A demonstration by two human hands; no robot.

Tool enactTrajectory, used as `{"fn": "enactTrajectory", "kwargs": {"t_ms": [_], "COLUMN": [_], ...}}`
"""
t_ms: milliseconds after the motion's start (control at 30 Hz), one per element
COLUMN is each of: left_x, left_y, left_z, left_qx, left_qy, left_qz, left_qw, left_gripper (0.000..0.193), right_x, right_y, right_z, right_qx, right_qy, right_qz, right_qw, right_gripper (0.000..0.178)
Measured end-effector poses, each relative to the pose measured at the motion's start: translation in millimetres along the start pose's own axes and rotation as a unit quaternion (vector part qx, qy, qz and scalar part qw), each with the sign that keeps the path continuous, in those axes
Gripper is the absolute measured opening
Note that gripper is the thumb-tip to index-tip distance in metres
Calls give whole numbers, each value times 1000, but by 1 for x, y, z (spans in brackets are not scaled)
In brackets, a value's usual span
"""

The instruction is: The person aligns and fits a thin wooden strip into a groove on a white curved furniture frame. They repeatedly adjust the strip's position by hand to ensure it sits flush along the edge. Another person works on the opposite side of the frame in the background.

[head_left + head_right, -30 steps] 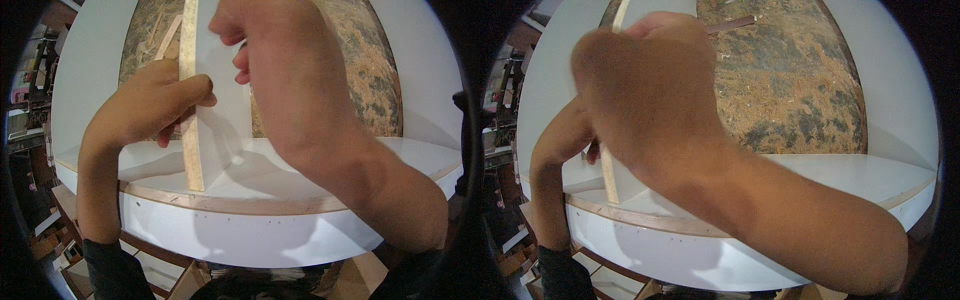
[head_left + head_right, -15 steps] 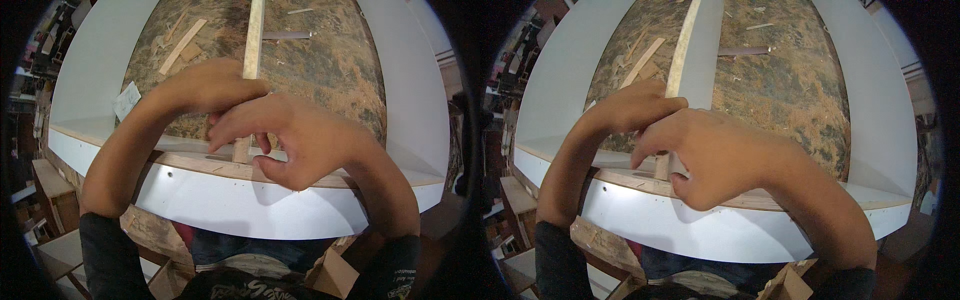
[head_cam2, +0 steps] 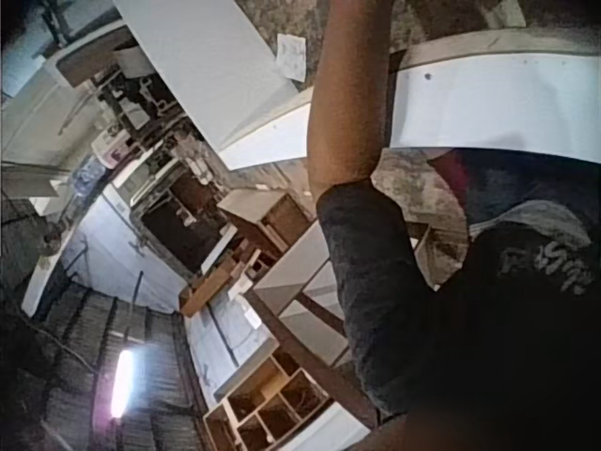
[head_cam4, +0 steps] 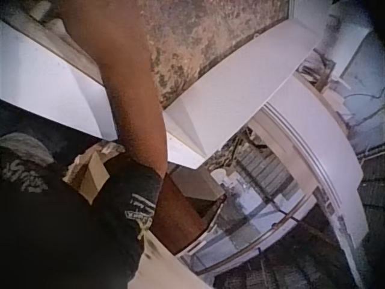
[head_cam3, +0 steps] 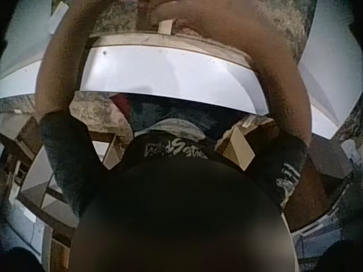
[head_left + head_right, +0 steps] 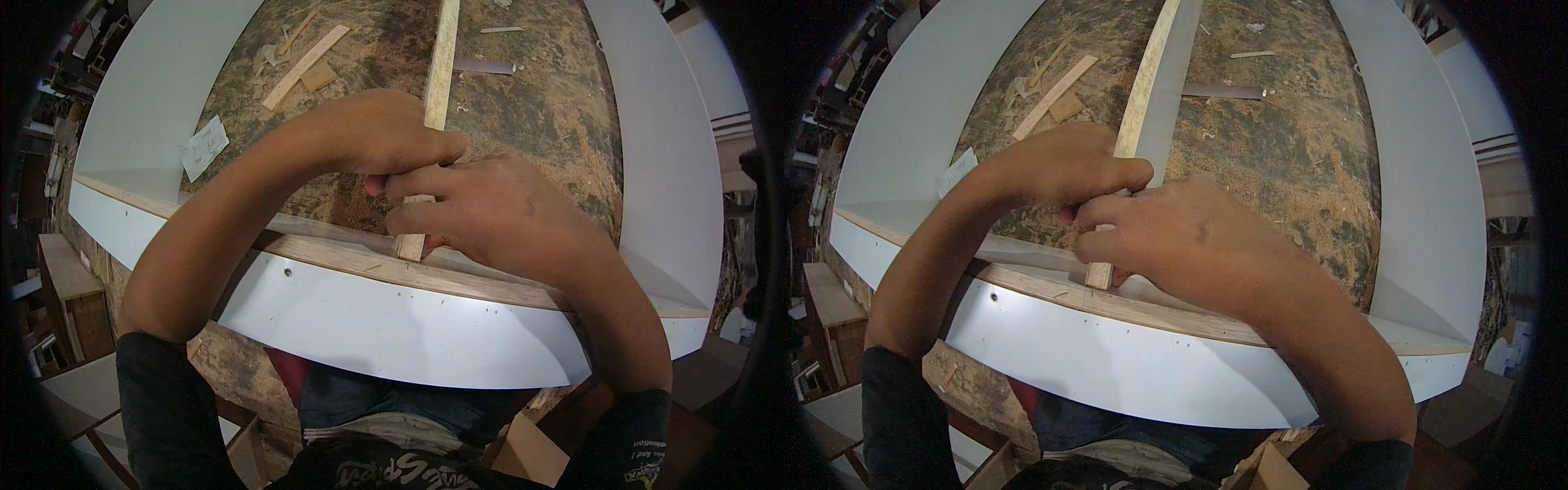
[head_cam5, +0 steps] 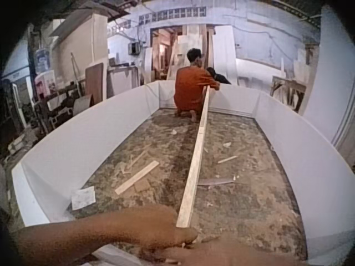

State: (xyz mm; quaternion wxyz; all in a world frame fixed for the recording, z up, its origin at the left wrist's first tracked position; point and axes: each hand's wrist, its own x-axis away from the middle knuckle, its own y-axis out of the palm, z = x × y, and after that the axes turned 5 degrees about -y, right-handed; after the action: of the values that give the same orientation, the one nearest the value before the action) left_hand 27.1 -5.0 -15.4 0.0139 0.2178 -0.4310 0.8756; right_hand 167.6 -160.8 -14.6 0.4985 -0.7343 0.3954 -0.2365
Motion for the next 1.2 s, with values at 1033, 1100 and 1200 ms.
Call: {"fn": "enactTrajectory", "kwargs": {"t_ms": [1033, 1100, 1200], "left_x": [6, 0, -10], "left_y": [1, 2, 10], "left_z": [5, 2, 4], "left_qx": [1, -17, 53], "left_qy": [-37, -95, -136], "left_qz": [31, 43, 208], "left_qw": [999, 994, 967], "left_gripper": [28, 31, 49], "right_x": [-1, 1, 2], "right_y": [21, 20, 14], "right_z": [8, 9, 7], "right_qx": [222, 219, 219], "right_qy": [-145, -146, -142], "right_qz": [169, 175, 153], "right_qw": [949, 949, 953], "right_gripper": [20, 20, 21]}}
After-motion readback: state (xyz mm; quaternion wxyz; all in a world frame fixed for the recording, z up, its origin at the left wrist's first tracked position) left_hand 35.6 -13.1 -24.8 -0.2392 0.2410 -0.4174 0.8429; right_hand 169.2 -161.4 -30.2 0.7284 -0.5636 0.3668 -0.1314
